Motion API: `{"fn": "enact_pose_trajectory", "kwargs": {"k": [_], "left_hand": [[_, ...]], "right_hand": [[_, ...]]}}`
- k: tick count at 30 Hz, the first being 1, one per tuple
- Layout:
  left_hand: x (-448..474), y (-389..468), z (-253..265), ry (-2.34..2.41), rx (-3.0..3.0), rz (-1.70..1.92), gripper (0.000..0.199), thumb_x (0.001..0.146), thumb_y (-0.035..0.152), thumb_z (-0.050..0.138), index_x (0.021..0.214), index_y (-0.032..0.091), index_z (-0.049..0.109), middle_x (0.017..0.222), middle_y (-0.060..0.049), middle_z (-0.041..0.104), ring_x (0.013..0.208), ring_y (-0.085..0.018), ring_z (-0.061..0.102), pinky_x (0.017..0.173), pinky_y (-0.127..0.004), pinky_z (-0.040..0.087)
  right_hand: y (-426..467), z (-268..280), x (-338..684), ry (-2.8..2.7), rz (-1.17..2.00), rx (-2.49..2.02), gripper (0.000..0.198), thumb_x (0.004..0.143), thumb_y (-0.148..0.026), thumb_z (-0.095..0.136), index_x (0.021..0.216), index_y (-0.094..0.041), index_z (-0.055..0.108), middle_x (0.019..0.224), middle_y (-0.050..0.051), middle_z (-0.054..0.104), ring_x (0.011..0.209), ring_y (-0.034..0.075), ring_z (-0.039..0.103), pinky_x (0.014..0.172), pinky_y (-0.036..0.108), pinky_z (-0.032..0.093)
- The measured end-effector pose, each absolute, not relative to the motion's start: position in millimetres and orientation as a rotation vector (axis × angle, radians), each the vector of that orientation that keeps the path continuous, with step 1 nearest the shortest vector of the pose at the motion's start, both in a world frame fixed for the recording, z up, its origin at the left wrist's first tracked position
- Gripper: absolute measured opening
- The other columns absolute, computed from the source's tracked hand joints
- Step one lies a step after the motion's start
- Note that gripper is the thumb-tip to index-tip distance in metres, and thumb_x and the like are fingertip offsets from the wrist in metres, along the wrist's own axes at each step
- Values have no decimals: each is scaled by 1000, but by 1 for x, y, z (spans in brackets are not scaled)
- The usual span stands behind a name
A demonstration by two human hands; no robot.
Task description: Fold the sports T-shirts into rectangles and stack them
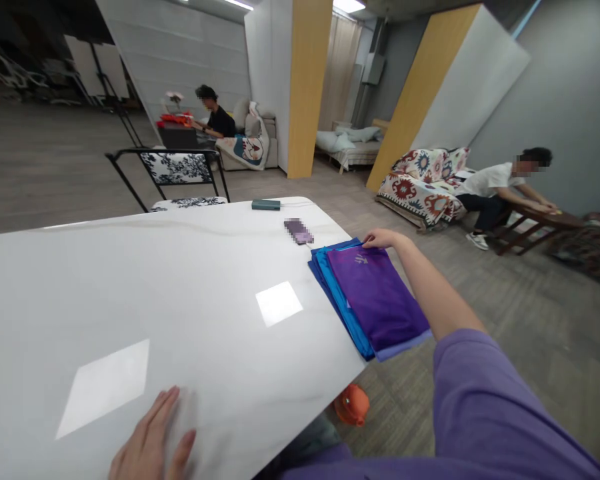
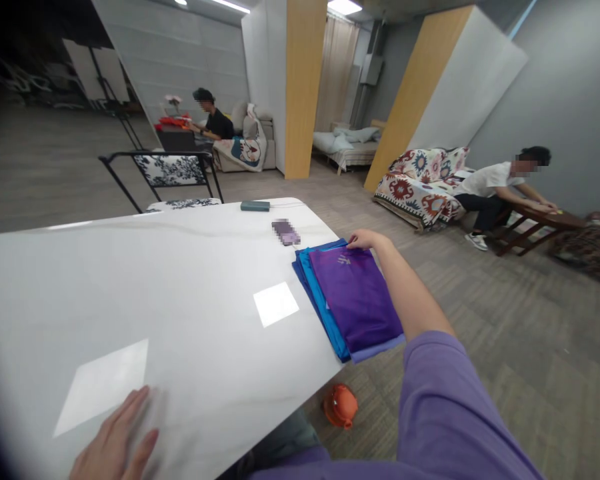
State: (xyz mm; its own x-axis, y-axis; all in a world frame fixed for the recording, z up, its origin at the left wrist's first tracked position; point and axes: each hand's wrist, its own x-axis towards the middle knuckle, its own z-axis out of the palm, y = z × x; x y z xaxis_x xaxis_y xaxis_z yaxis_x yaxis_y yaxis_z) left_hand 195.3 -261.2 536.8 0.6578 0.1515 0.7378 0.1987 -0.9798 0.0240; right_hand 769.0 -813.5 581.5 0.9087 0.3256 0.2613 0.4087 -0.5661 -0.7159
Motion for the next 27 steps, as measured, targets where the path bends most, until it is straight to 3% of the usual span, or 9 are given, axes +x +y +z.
{"fn": "enact_pose_trajectory", "kwargs": {"k": [4, 9, 13, 15, 17, 19, 23, 25, 27], "left_hand": [[207, -257, 538, -211, -2838, -1395, 82, 92, 62, 64, 167, 81, 36, 164, 9, 70, 148, -46, 71, 123, -76, 57], [244, -314, 551, 81, -2839, -1340, 70, 97, 55, 70, 164, 64, 54, 147, -5, 76, 140, -47, 74, 119, -78, 59], [279, -369, 569, 311, -2908, -1155, 43, 101, 51, 69, 144, 45, 74, 139, -7, 79, 136, -43, 76, 114, -69, 63], [299, -392, 586, 383, -3016, -1076, 38, 107, 53, 65, 139, 36, 76, 139, -9, 78, 128, -38, 79, 104, -59, 68], [322, -417, 610, 417, -3153, -1054, 42, 111, 58, 61, 141, 30, 73, 145, -11, 74, 117, -31, 81, 89, -47, 70], [347, -448, 641, 462, -3218, -1131, 51, 110, 64, 63, 146, 27, 69, 153, -14, 69, 115, -28, 79, 85, -42, 69], [390, -521, 713, 723, -3166, -1207, 92, 92, 73, 86, 161, 19, 60, 170, -24, 58, 159, -41, 56, 127, -56, 54], [395, -550, 745, 827, -3345, -973, 95, 91, 80, 84, 158, 16, 63, 166, -25, 64, 156, -41, 62, 128, -57, 53], [386, -567, 772, 878, -3517, -686, 90, 90, 87, 80, 144, 16, 73, 147, -21, 77, 140, -39, 74, 121, -56, 60]], "right_hand": [[-832, 569, 757, -371, -126, -2290, 47, 82, -66, 91, 83, -20, 83, 83, 10, 80, 80, 26, 76, 80, 35, 62], [-849, 559, 730, -511, -173, -2266, 30, 75, -51, 96, 77, -24, 81, 81, 5, 80, 84, 25, 76, 85, 33, 60], [-849, 555, 703, -513, -390, -2196, 12, 85, -34, 85, 91, -25, 80, 97, 5, 84, 85, 23, 75, 88, 33, 60], [-851, 565, 684, -537, -479, -2111, 14, 96, -31, 74, 108, -25, 79, 110, 6, 85, 78, 21, 74, 85, 33, 60], [-855, 585, 656, -619, -597, -1985, 21, 104, -32, 65, 121, -26, 75, 115, 5, 84, 71, 19, 72, 79, 33, 59], [-859, 616, 614, -735, -748, -1865, 23, 109, -34, 63, 127, -27, 74, 111, 4, 83, 72, 19, 72, 79, 32, 59], [-867, 689, 500, -901, -1033, -1736, 23, 111, -42, 70, 129, -28, 75, 102, 2, 79, 93, 23, 75, 93, 34, 60], [-872, 719, 446, -952, -1188, -1692, 21, 113, -41, 70, 128, -27, 76, 104, 2, 78, 99, 23, 75, 99, 35, 59], [-879, 742, 405, -983, -1374, -1647, 19, 116, -37, 68, 129, -25, 75, 105, 2, 77, 103, 21, 74, 103, 36, 58]]}}
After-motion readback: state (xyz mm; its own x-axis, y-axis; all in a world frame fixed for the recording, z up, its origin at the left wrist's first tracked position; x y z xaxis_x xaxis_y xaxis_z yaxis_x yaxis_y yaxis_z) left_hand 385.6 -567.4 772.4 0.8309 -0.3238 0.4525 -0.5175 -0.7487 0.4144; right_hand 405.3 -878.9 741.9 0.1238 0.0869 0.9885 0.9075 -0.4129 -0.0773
